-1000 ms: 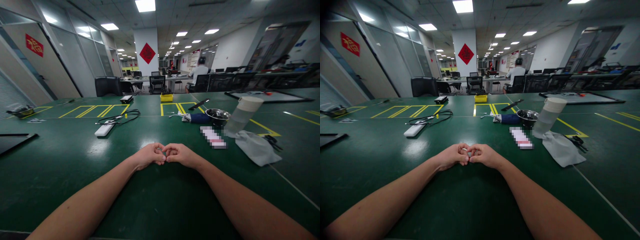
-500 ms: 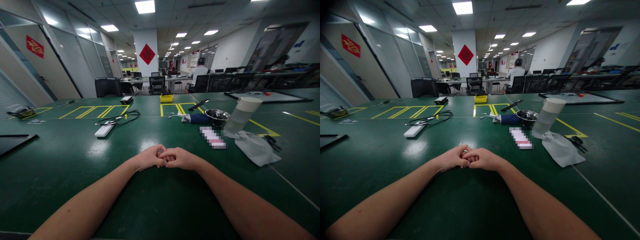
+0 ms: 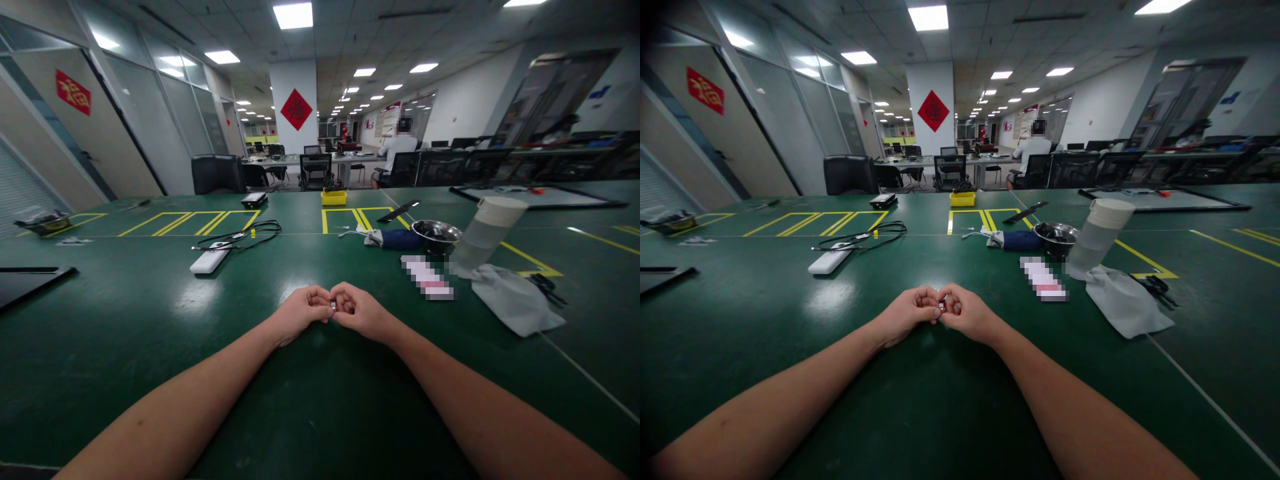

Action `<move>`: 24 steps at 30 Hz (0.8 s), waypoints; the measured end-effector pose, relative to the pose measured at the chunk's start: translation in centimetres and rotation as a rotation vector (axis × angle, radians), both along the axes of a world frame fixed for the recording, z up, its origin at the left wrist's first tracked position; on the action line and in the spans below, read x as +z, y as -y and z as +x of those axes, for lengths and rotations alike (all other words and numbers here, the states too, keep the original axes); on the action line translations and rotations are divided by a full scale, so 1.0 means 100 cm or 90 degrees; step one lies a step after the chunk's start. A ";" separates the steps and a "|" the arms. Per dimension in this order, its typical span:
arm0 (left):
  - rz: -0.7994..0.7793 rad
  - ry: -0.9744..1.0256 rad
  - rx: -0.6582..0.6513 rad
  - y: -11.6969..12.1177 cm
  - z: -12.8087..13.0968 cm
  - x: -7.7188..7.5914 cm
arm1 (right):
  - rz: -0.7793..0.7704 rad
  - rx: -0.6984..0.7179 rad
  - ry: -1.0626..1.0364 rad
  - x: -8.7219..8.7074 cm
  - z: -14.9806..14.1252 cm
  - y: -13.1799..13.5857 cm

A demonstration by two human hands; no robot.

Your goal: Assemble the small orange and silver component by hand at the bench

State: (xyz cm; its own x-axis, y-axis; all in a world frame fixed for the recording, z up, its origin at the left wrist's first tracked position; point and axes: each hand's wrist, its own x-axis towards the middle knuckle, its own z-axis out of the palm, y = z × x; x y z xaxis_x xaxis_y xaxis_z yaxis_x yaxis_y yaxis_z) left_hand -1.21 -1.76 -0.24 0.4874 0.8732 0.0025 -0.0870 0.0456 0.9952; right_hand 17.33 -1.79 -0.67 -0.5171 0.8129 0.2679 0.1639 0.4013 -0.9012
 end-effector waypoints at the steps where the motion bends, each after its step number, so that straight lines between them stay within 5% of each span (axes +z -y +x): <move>1: -0.001 -0.003 0.003 0.000 0.000 0.000 | -0.004 0.004 -0.002 0.000 0.000 0.000; 24: 0.048 -0.093 -0.026 0.003 0.000 0.000 | -0.039 0.023 0.006 0.000 0.001 0.000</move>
